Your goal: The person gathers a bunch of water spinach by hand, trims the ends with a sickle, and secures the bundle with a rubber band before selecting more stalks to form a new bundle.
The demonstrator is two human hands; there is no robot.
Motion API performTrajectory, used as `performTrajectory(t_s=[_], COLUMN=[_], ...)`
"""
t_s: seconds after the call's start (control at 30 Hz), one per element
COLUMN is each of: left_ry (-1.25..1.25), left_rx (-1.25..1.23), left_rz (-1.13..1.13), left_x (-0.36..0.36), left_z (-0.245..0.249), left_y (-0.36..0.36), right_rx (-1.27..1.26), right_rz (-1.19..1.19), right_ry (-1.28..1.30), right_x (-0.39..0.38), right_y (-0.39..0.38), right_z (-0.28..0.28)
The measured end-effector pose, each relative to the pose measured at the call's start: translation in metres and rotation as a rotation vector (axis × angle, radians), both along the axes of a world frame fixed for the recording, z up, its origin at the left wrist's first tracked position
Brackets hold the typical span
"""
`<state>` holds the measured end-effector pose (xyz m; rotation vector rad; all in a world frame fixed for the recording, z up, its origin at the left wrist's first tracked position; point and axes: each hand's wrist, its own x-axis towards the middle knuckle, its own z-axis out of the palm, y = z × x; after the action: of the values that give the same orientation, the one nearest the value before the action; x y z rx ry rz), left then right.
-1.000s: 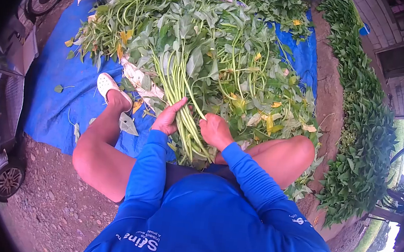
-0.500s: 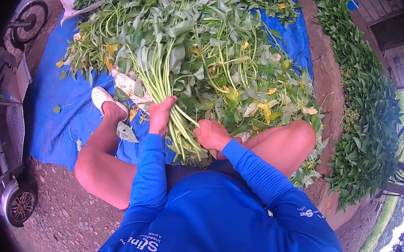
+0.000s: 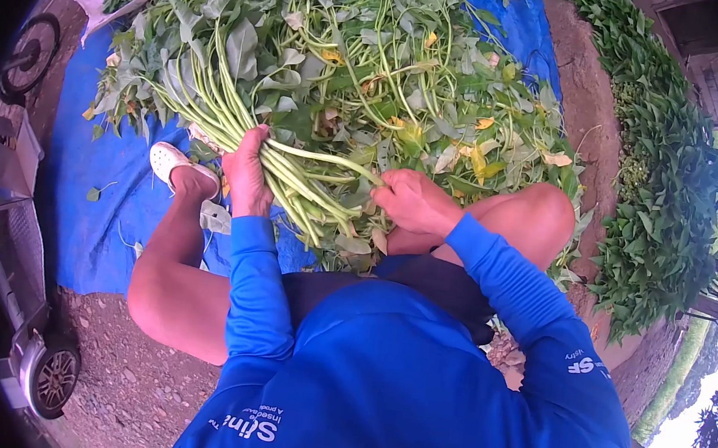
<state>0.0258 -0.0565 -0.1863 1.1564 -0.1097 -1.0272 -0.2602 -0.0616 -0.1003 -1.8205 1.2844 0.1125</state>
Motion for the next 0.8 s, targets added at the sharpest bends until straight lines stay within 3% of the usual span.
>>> performTrajectory(t_s=[0.03,0.13,0.27,0.3,0.4,0.6,0.63,0.73,0.8], left_ry=[0.025,0.112,0.179,0.196,0.173,0.083,0.097,0.112,0.123], left_rx=[0.017,-0.022,-0.033,-0.036,-0.023,-0.028,-0.014,-0.034,-0.050], left_rz=[-0.002,0.002,-0.041,-0.046,-0.075,-0.060,-0.076,-0.086,-0.094], left_x=[0.003,0.017,0.021,0.019,0.015,0.003,0.002,-0.005,-0.007], left_z=[0.006,0.003,-0.001,-0.001,-0.003,0.002,0.002,0.010,0.013], left_y=[0.000,-0.005,-0.004,-0.004,-0.001,0.004,0.004,0.003,0.004], right_rx=[0.216,0.509,-0.290,-0.349,0.013,-0.112,-0.295,-0.411,-0.117], right_rz=[-0.093,-0.441,-0.100,-0.121,-0.219,-0.044,0.073,0.030,-0.151], right_ry=[-0.055,-0.230,-0.192,-0.313,-0.445,-0.474,-0.528,-0.461,-0.467], right_x=[-0.009,-0.026,-0.012,0.002,0.043,0.050,0.049,0.049,0.052], right_y=[-0.006,-0.017,-0.010,-0.007,0.000,-0.007,-0.010,-0.018,-0.028], right_z=[-0.007,-0.005,-0.007,-0.005,0.015,0.014,0.000,0.003,0.013])
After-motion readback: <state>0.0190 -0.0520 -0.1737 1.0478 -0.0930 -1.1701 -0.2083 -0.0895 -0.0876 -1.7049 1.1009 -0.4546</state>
